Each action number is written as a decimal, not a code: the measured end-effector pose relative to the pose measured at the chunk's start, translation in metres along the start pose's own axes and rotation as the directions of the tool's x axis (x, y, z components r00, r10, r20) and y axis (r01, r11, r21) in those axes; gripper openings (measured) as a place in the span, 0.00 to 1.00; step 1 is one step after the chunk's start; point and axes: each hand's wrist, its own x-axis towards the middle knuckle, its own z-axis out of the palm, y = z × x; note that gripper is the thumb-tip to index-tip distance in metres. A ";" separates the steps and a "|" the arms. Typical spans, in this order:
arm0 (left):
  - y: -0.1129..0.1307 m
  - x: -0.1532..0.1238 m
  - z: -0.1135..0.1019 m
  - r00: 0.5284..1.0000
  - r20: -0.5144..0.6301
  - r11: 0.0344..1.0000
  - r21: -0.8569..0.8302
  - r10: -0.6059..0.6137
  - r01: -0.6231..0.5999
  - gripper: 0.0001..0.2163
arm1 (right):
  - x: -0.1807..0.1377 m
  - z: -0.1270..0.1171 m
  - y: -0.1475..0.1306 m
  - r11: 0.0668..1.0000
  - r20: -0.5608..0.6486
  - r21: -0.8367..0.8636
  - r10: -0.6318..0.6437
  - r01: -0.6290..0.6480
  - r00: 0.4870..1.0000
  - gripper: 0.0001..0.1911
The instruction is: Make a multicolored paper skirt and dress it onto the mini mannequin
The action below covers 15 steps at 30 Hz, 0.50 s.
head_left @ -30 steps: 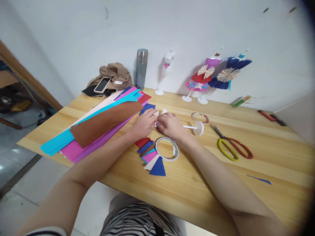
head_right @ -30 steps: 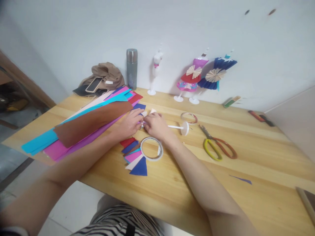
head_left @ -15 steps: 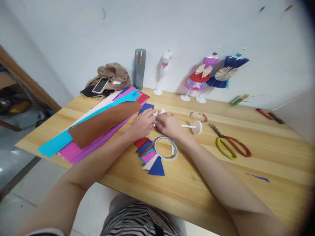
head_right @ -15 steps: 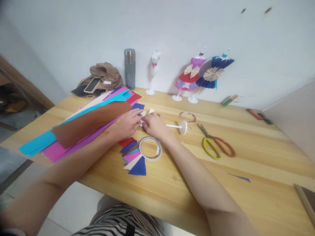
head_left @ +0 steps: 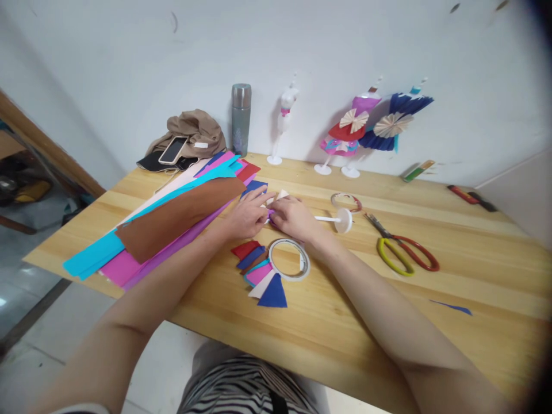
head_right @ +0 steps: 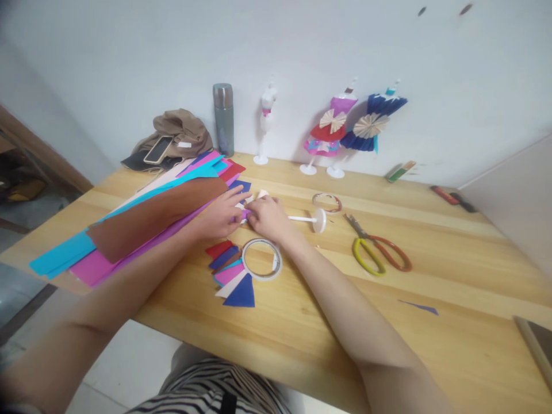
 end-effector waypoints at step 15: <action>-0.017 0.000 -0.005 0.997 0.072 0.985 -0.171 -0.010 0.023 0.12 | 0.000 0.002 0.003 1.000 -0.012 0.001 -0.026 0.026 1.000 0.14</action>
